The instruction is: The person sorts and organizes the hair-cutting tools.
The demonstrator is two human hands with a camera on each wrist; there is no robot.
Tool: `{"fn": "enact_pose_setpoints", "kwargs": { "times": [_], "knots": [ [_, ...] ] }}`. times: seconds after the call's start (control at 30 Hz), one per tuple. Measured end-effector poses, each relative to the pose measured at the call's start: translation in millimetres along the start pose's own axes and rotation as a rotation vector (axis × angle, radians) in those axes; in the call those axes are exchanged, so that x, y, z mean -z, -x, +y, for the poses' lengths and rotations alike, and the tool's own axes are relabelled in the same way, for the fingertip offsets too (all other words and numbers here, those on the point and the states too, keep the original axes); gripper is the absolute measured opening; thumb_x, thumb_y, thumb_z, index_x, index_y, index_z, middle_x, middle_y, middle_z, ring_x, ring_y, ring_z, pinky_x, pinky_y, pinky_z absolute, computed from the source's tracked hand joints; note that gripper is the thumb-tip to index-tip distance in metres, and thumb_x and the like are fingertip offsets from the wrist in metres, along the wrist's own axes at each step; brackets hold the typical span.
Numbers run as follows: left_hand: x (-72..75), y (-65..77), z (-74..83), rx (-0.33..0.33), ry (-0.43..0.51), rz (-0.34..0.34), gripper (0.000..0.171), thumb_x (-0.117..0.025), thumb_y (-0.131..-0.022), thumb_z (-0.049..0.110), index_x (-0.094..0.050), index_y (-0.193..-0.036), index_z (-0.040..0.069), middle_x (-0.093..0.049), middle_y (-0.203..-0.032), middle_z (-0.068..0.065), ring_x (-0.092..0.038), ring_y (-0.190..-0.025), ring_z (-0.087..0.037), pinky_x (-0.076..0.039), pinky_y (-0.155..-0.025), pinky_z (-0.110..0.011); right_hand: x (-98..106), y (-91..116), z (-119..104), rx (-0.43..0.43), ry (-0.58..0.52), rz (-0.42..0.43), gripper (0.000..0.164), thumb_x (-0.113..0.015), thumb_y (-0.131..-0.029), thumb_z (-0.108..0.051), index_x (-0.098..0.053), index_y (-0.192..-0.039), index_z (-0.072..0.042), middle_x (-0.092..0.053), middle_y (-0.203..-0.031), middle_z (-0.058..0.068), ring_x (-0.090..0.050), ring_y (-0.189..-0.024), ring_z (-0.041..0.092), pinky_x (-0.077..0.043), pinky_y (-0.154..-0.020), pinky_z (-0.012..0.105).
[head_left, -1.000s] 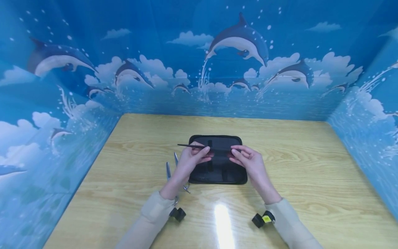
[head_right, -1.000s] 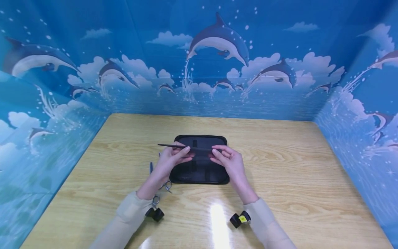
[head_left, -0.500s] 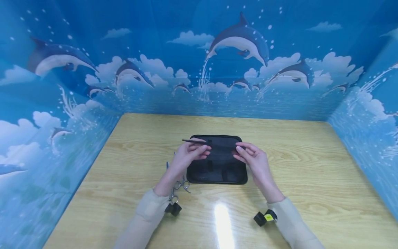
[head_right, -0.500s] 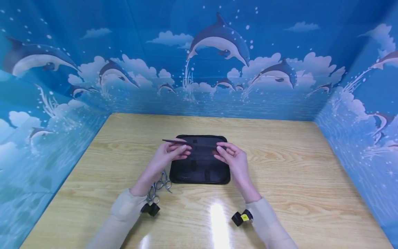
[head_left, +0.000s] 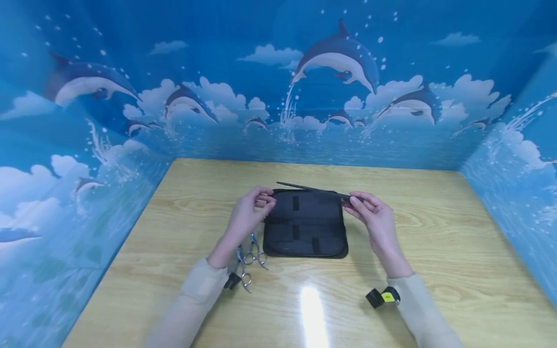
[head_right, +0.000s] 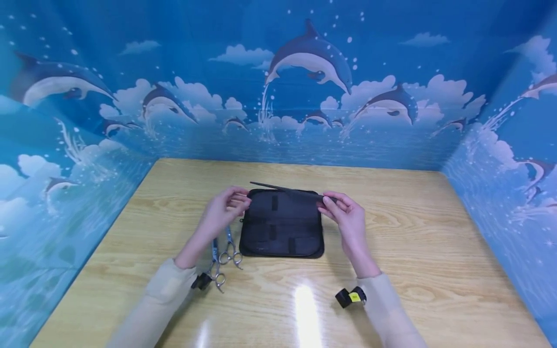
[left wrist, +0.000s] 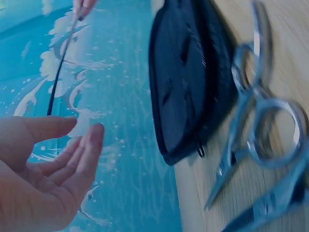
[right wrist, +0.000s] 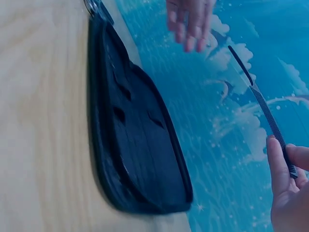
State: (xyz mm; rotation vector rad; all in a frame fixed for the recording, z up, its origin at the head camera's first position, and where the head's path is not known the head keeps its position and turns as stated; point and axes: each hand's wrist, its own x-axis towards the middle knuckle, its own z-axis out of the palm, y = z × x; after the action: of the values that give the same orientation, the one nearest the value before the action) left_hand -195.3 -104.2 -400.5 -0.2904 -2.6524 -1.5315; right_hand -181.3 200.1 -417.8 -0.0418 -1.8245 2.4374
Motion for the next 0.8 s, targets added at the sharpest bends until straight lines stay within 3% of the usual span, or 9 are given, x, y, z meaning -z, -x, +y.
{"fn": "enact_pose_setpoints", "kwargs": {
  "times": [0.1, 0.27, 0.43, 0.67, 0.8],
  "knots": [
    [0.3, -0.5, -3.5, 0.008, -0.137, -0.020, 0.037, -0.073, -0.094, 0.010, -0.061, -0.127, -0.001, -0.073, -0.113, -0.014, -0.072, -0.098, -0.029, -0.060, -0.085, -0.040, 10, -4, -4, 0.022, -0.032, 0.012, 0.024, -0.069, -0.095, -0.006, -0.066, -0.116, 0.005, -0.077, -0.094, 0.004, -0.076, -0.087, 0.016, -0.058, -0.085, 0.028],
    [-0.2, -1.1, -9.8, 0.075, -0.303, -0.092, 0.046, -0.075, -0.093, 0.015, -0.060, -0.133, 0.000, -0.068, -0.122, -0.017, -0.071, -0.101, -0.028, -0.059, -0.087, -0.042, 23, -12, -6, 0.020, -0.012, 0.003, 0.017, -0.068, -0.096, -0.004, -0.069, -0.112, 0.001, -0.077, -0.094, 0.005, -0.076, -0.087, 0.016, -0.058, -0.085, 0.028],
    [-3.1, -0.9, -16.7, 0.106, -0.451, -0.159, 0.055, -0.076, -0.092, 0.021, -0.056, -0.139, 0.000, -0.066, -0.117, -0.017, -0.066, -0.102, -0.029, -0.056, -0.090, -0.046, 32, -19, -4, -0.006, 0.029, -0.021, 0.014, -0.066, -0.096, -0.003, -0.070, -0.110, -0.001, -0.076, -0.096, 0.005, -0.076, -0.089, 0.016, -0.058, -0.086, 0.027],
    [-9.8, 0.6, -23.8, 0.171, -0.513, -0.238, 0.068, -0.078, -0.090, 0.022, -0.048, -0.147, 0.000, -0.058, -0.130, -0.025, -0.059, -0.116, -0.039, -0.051, -0.100, -0.053, 46, -24, 2, -0.071, 0.090, -0.024, 0.028, -0.065, -0.097, -0.001, -0.062, -0.122, 0.011, -0.074, -0.097, 0.003, -0.076, -0.088, 0.014, -0.058, -0.086, 0.026],
    [-11.7, -0.7, -27.1, 0.179, -0.521, -0.247, 0.068, -0.078, -0.089, 0.018, -0.049, -0.146, -0.002, -0.060, -0.124, -0.023, -0.061, -0.107, -0.035, -0.053, -0.096, -0.050, 52, -25, 4, -0.122, 0.148, -0.017, 0.037, -0.064, -0.098, -0.004, -0.056, -0.129, 0.014, -0.074, -0.097, -0.001, -0.075, -0.089, 0.011, -0.057, -0.089, 0.026]
  ]
}}
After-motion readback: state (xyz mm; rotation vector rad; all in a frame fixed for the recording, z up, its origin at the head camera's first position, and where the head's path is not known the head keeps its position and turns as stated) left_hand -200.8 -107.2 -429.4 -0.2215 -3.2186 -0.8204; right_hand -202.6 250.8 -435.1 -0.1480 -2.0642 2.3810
